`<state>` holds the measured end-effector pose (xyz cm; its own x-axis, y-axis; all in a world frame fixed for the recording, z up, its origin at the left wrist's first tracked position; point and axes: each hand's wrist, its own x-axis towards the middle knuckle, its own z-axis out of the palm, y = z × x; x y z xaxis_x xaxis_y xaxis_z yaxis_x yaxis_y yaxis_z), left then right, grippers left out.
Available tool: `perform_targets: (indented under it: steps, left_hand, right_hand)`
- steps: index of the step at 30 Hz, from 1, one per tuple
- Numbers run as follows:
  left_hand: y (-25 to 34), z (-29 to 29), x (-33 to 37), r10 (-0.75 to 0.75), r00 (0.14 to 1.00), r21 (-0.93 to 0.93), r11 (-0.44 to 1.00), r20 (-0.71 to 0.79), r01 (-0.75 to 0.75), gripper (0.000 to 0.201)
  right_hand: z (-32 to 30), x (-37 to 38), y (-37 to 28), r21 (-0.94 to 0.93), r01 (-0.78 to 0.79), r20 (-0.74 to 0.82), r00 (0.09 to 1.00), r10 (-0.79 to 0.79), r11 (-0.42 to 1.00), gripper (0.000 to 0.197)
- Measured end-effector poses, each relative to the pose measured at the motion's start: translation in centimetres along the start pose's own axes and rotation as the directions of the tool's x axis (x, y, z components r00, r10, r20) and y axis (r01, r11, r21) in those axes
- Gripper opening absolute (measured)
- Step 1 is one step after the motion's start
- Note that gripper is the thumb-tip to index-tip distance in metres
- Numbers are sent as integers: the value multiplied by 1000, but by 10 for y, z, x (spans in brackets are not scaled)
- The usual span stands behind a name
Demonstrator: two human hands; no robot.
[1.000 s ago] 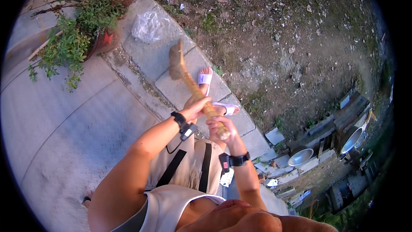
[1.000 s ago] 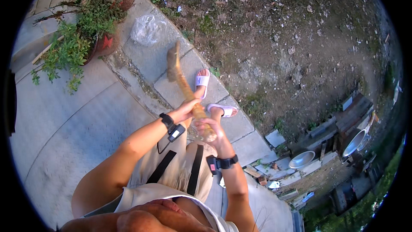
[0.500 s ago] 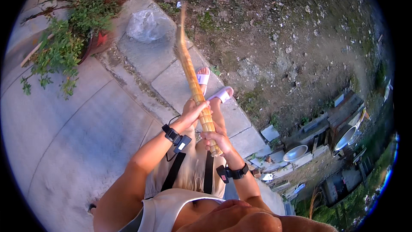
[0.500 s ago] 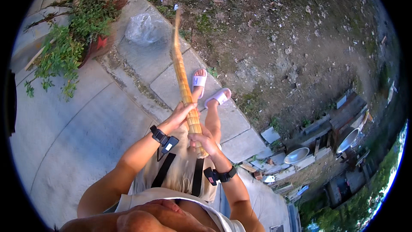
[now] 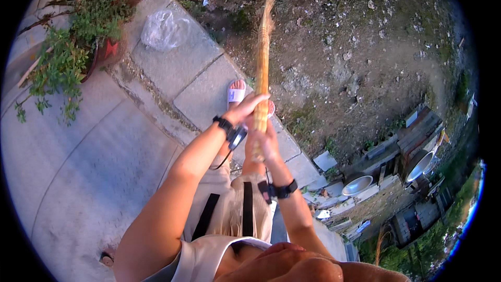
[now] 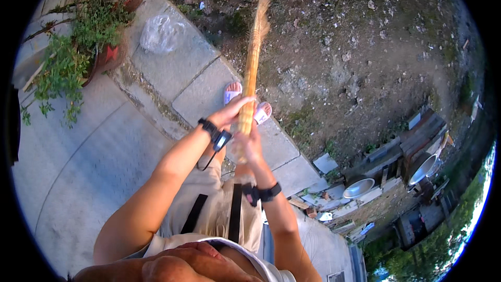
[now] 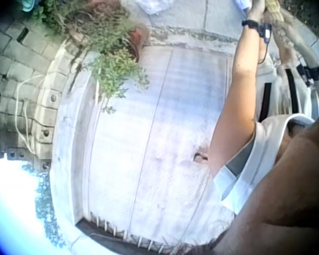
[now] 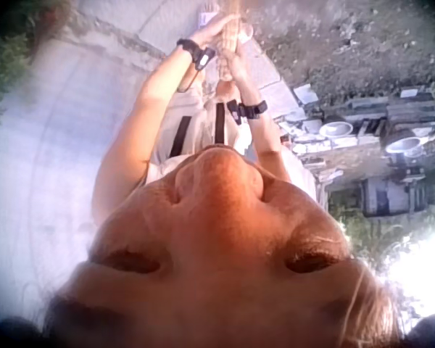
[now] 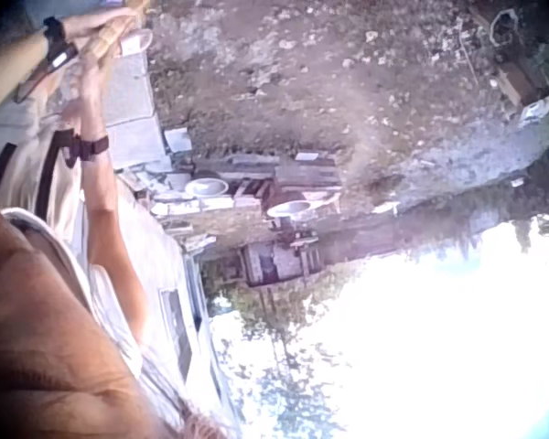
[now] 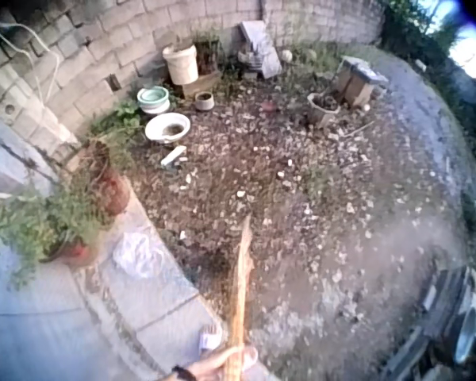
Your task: The person picks up a broom and then proceeds to pull weeds from the ground by hand while holding the broom in one hand.
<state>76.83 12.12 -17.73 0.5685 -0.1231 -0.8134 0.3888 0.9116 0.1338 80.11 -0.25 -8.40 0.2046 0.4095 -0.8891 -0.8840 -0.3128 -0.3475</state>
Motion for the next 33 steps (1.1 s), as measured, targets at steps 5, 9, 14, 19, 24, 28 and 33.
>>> perform_targets:
  steps: [5, 9, 14, 19, 24, 28, 33]
  left_hand:
    - [-16, 1, -34, 115, 981, 47, 993, -157, -109, 31]
    - [-15, 3, -14, 167, 900, 168, 980, -403, -107, 33]
    - [-20, 26, 21, -88, 979, 78, 992, -186, 104, 23]
    - [-26, 54, -28, -36, 993, 67, 997, -115, 44, 31]
    - [-30, 13, -39, 24, 963, 149, 989, -270, 18, 30]
    - [-26, 1, 4, -13, 932, 243, 964, -363, 108, 29]
    - [-60, 55, 20, -162, 986, 135, 977, -36, 166, 27]
  right_hand:
    - [7, -24, -22, 119, -216, 126, 971, 202, 969, 43]
    - [-28, 28, -10, 421, -580, 379, 811, 445, 698, 29]
    - [-33, 11, -23, 384, -273, 93, 962, 258, 882, 29]
    - [-20, -40, -19, 157, -153, -43, 986, 161, 976, 45]
    - [-20, -27, -9, 340, -350, 216, 932, 290, 873, 39]
    - [-47, 13, 4, 591, -520, 402, 853, 334, 617, 29]
    - [-54, -38, -11, 322, -126, -77, 984, 159, 938, 32]
